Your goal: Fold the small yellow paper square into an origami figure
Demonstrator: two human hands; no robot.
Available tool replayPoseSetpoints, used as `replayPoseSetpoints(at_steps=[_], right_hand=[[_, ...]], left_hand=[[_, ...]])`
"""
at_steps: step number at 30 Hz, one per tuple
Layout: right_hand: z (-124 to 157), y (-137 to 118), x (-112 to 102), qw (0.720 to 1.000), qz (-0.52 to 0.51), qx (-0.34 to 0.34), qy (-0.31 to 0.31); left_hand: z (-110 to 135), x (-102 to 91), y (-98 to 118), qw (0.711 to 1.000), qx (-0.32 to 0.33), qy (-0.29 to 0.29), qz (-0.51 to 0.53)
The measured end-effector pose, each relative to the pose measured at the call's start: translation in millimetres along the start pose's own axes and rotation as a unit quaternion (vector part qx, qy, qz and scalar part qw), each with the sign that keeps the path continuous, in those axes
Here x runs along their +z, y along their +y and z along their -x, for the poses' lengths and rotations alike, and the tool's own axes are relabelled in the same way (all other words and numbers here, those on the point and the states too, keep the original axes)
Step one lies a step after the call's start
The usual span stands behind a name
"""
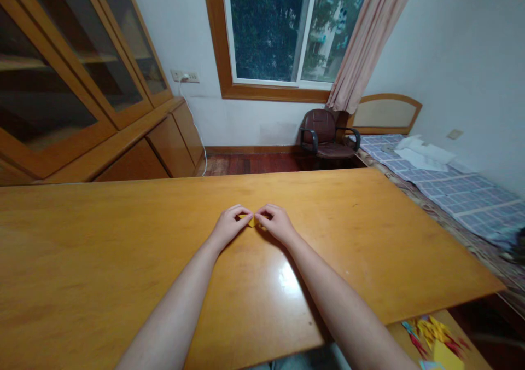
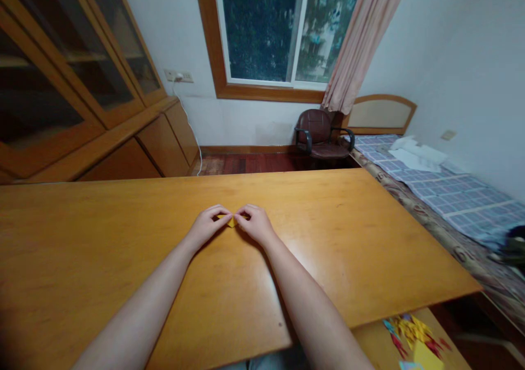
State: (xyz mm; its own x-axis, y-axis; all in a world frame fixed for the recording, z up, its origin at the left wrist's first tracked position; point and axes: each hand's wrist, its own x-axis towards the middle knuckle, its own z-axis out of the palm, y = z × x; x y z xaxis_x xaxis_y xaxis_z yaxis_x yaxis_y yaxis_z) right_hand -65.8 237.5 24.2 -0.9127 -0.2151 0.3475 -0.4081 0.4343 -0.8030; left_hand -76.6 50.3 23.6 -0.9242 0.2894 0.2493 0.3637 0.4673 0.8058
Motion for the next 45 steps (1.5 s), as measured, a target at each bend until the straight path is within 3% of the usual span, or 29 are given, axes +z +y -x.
replayPoseSetpoints(at_steps=[45], right_hand=[[-0.4, 0.6, 0.5, 1.0, 0.002, -0.004, 0.001]], left_hand=[[0.3, -0.1, -5.0, 1.0, 0.012, 0.0, 0.002]])
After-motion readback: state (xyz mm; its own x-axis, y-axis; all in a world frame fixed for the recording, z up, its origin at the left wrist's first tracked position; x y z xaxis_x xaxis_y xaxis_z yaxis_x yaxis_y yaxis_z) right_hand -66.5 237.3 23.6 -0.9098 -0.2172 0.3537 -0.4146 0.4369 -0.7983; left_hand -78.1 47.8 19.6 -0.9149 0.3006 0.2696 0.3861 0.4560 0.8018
